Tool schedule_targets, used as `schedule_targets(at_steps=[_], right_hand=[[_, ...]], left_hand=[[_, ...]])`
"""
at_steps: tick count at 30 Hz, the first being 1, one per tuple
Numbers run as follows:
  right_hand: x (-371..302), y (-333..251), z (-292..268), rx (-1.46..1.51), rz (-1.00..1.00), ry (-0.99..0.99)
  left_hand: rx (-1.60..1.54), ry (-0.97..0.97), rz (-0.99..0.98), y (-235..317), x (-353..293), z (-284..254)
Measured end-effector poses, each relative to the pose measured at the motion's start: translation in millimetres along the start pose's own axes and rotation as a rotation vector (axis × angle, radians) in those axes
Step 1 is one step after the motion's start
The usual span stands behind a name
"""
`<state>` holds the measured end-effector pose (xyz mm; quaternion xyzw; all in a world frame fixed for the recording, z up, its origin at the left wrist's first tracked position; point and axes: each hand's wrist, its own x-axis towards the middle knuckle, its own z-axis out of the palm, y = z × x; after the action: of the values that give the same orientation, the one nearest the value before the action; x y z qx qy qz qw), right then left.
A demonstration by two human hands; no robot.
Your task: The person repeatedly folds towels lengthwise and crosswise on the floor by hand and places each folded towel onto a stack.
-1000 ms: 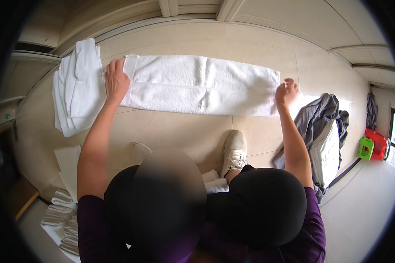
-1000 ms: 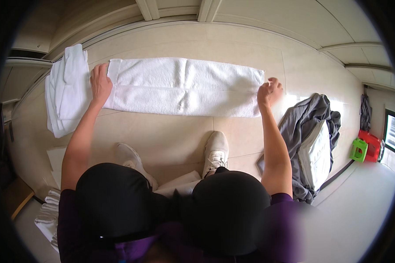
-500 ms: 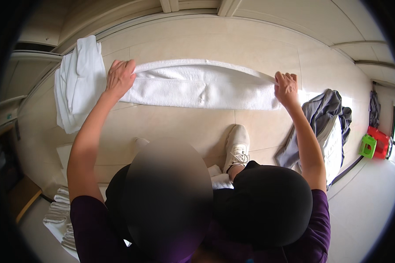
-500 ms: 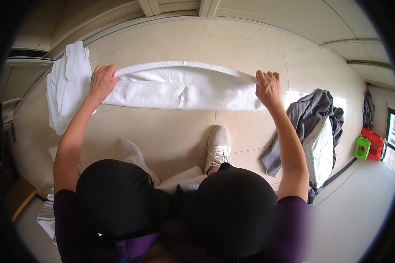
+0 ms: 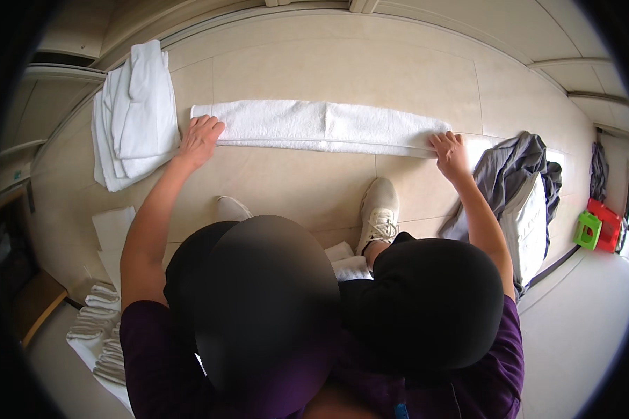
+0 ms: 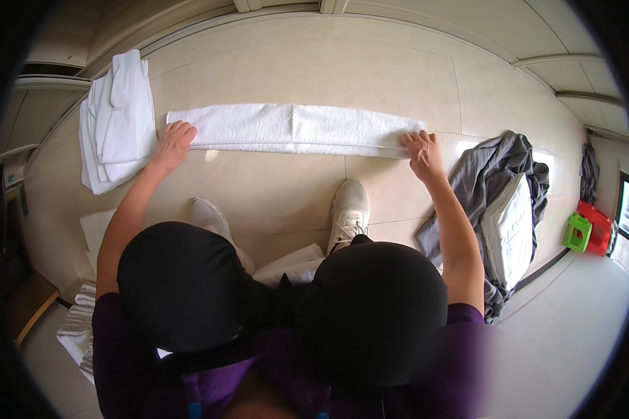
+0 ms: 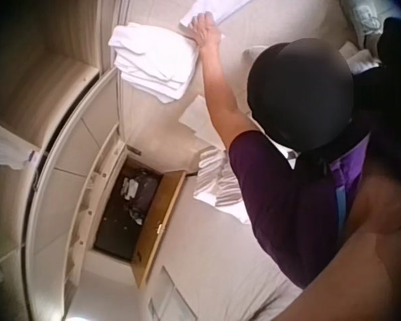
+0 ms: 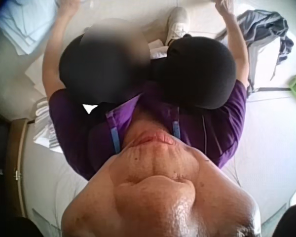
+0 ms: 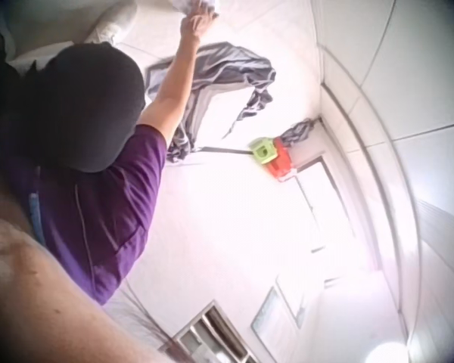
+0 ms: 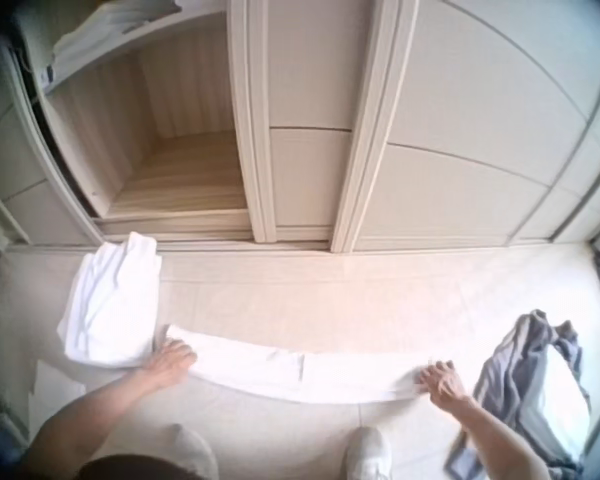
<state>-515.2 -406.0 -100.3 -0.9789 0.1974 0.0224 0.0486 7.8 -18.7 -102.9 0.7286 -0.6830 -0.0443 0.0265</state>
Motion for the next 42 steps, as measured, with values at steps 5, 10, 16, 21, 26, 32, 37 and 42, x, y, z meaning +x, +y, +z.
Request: schedule_targets(at_steps=[5, 10, 16, 21, 26, 32, 37, 42], right_hand=[[32.1, -30.5, -16.5, -0.028, 0.235, -0.307], [94.5, -122.4, 14.2, 0.166, 0.095, 0.076], [94.4, -171.7, 53.1, 0.176, 0.085, 0.034], [22.1, -37.5, 54.2, -0.009, 0.354, 0.181], [10.7, 17.9, 29.1, 0.003, 0.082, 0.167], [30.4, 39.1, 11.6, 0.211, 0.294, 0.008], [29.0, 55.3, -0.7, 0.659, 0.804, -0.281], [34.6, -5.2, -73.5, 0.676, 0.769, 0.063]], left_hand=[[0.069, -0.046, -0.195, 27.7, 13.4, -10.2], [-0.401, 0.130, -0.044, 158.9, 123.1, -5.1], [-0.118, 0.001, -0.090, 167.6, 102.4, 50.0], [0.017, 0.140, -0.375, 73.8, 42.3, 49.1], [0.132, 0.058, -0.319, 29.7, 13.6, 35.6], [-0.098, 0.116, -0.209, 80.2, 54.2, 13.4], [-0.295, -0.019, 0.206, 193.3, 121.1, 16.3], [-0.212, -0.002, 0.221, 196.6, 119.8, 49.9]])
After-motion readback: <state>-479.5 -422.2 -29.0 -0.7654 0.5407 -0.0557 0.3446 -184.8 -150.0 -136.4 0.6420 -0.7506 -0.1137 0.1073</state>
